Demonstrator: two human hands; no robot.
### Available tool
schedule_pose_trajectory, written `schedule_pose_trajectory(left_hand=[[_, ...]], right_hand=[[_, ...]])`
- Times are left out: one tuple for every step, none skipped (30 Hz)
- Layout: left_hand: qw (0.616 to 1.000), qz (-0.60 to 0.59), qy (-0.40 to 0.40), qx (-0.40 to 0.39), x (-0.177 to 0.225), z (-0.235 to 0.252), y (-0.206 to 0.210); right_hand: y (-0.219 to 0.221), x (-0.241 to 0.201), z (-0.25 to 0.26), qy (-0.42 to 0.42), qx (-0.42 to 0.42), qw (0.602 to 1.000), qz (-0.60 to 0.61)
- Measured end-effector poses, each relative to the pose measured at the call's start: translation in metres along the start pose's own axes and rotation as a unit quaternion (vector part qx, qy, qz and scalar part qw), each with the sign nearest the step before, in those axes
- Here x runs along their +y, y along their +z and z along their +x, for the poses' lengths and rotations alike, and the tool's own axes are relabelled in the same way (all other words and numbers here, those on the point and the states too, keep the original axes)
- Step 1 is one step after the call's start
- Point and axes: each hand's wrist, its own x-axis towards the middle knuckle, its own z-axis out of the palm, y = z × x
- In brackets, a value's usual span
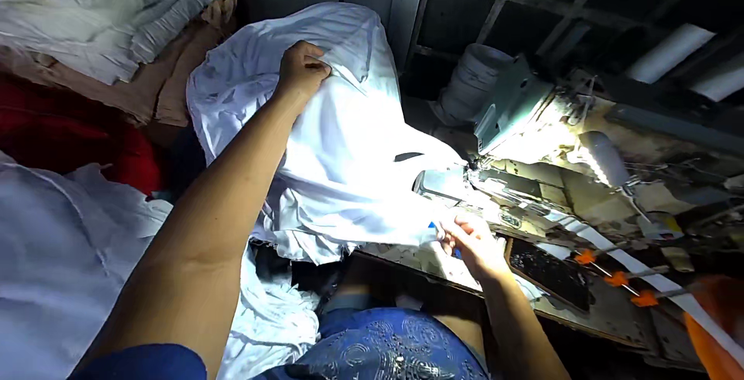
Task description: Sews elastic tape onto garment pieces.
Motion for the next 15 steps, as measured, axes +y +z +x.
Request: schedule_pose_trajectory(left_hand=[[1.0, -0.006, 0.011, 0.0, 0.0, -0.009, 0.006], [0.999, -0.001, 0.05, -0.001, 0.004, -0.023, 0.011], [0.993, 0.009, 0.114, 0.001, 0.01, -0.045, 0.017], [0.982, 0.008, 0.189, 0.007, 0.015, -0.072, 0.025], [0.967, -0.007, 0.254, 0.002, 0.02, -0.103, 0.035], [0.956, -0.015, 0.293, -0.018, 0.022, -0.136, 0.047], [0.953, 0.003, 0.3, -0.047, 0.023, -0.17, 0.06], [0.951, 0.047, 0.299, -0.069, 0.018, -0.199, 0.072], [0.944, 0.103, 0.304, -0.074, 0.007, -0.216, 0.083], [0.941, 0.145, 0.299, -0.07, -0.008, -0.225, 0.089], [0.942, 0.17, 0.285, -0.049, -0.027, -0.227, 0.09], [0.947, 0.182, 0.264, -0.015, -0.043, -0.225, 0.083], [0.95, 0.191, 0.245, 0.024, -0.056, -0.221, 0.07], [0.951, 0.197, 0.229, 0.061, -0.065, -0.216, 0.052], [0.951, 0.201, 0.216, 0.092, -0.071, -0.213, 0.033]], right_hand=[[-0.003, -0.001, 0.007, 0.008, 0.049, 0.998, 0.038], [-0.004, -0.001, 0.013, 0.012, 0.072, 0.995, 0.062], [-0.005, -0.001, 0.017, 0.014, 0.078, 0.993, 0.082], [-0.004, -0.001, 0.02, 0.017, 0.08, 0.992, 0.091], [-0.002, 0.0, 0.021, 0.02, 0.075, 0.993, 0.094], [0.0, 0.001, 0.021, 0.019, 0.062, 0.993, 0.094], [0.003, 0.0, 0.019, 0.018, 0.041, 0.995, 0.093], [0.007, -0.001, 0.017, 0.013, 0.012, 0.995, 0.093], [0.012, -0.003, 0.013, 0.002, -0.032, 0.995, 0.089], [0.018, -0.005, 0.008, -0.008, -0.072, 0.994, 0.08], [0.023, -0.007, 0.003, -0.013, -0.102, 0.992, 0.07], [0.027, -0.008, -0.002, -0.02, -0.115, 0.992, 0.05], [0.027, -0.006, -0.006, -0.033, -0.11, 0.993, 0.023], [0.025, -0.002, -0.009, -0.052, -0.091, 0.994, -0.007], [0.021, 0.004, -0.011, -0.071, -0.059, 0.995, -0.043]])
